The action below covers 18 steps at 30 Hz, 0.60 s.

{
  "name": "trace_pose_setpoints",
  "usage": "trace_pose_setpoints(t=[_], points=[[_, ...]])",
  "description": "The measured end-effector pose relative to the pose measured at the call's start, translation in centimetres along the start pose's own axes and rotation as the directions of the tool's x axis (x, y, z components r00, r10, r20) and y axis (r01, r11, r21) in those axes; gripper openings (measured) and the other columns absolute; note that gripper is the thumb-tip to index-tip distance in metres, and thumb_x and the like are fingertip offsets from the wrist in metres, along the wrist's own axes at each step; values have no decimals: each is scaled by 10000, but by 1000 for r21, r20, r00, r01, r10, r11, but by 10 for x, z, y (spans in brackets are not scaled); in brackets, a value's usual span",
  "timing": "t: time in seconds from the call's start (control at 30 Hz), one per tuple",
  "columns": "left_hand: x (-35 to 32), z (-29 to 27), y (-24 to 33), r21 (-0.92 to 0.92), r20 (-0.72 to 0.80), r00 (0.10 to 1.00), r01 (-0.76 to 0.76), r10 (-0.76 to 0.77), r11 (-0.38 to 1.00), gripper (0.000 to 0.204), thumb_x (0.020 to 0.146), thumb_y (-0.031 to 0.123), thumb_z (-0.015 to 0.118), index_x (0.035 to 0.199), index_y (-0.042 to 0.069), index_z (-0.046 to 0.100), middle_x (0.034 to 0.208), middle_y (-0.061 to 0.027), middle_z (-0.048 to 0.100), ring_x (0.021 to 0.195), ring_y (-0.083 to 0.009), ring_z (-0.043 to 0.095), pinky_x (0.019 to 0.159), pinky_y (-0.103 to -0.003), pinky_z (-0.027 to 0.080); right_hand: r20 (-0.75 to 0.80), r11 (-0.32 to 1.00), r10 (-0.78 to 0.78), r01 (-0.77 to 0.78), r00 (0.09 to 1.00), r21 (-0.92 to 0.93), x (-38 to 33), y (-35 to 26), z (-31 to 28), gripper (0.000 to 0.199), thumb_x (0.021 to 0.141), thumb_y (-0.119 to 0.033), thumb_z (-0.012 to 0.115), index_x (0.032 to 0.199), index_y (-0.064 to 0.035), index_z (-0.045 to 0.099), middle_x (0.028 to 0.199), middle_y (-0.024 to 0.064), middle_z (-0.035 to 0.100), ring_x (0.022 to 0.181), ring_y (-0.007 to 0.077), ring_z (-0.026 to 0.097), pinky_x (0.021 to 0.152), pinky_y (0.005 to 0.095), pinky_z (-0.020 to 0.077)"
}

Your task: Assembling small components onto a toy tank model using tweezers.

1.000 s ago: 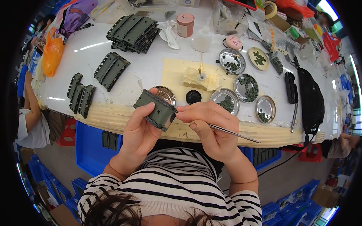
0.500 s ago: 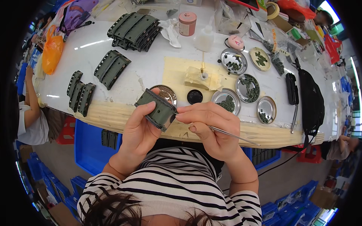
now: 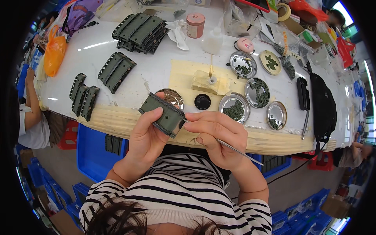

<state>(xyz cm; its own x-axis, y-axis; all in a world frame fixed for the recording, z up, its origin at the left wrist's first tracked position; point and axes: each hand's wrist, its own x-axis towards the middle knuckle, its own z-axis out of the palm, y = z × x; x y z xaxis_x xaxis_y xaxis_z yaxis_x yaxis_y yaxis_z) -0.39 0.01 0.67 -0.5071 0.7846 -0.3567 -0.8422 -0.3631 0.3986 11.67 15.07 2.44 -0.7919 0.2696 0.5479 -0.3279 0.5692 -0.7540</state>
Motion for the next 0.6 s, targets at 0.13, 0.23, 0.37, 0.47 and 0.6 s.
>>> trace_pose_setpoints(t=[0.13, 0.23, 0.37, 0.47, 0.6], points=[[-1, -1, -6, 18, -7, 998, -55, 55, 998, 351, 951, 78, 522, 1280, 125, 411, 1120, -75, 577, 1014, -192, 635, 818, -352, 583, -26, 1000, 2, -1, 1000, 22, -2, 3, 3, 153, 874, -48, 600, 975, 3, 703, 997, 155, 691, 862, 245, 678, 733, 311, 544], [-3, 0, -8, 6, -1, 997, -82, 82, 997, 362, 952, 73, 518, 1291, 129, 406, 1122, -82, 579, 1018, -195, 634, 820, -353, 582, -29, 1000, -22, 22, 999, 16, -4, 3, 3, 155, 884, -56, 594, 978, 10, 698, 999, 160, 690, 863, 251, 677, 733, 315, 545], [-4, 1, -10, -23, 34, 995, -97, 98, 995, 365, 952, 59, 506, 1296, 132, 407, 1114, -85, 584, 1022, -197, 632, 821, -355, 579, -64, 996, -88, 87, 994, -5, -7, 5, 8, 161, 891, -76, 596, 971, 25, 693, 990, 181, 685, 866, 266, 675, 725, 321, 545], [-5, 0, -11, -77, 54, 994, -86, 90, 993, 368, 950, 54, 500, 1297, 136, 408, 1123, -93, 588, 1036, -206, 625, 832, -367, 568, -90, 990, -139, 137, 986, -23, -10, 5, 11, 178, 900, -101, 594, 963, 35, 690, 979, 198, 681, 867, 278, 673, 717, 323, 545], [-3, -3, -10, -121, 105, 994, -27, 40, 992, 376, 948, 69, 499, 1305, 139, 406, 1141, -105, 592, 1065, -219, 611, 880, -380, 536, -111, 980, -199, 197, 974, -25, -11, 6, 12, 205, 912, -131, 589, 958, 43, 688, 964, 203, 679, 866, 287, 673, 708, 320, 543]])
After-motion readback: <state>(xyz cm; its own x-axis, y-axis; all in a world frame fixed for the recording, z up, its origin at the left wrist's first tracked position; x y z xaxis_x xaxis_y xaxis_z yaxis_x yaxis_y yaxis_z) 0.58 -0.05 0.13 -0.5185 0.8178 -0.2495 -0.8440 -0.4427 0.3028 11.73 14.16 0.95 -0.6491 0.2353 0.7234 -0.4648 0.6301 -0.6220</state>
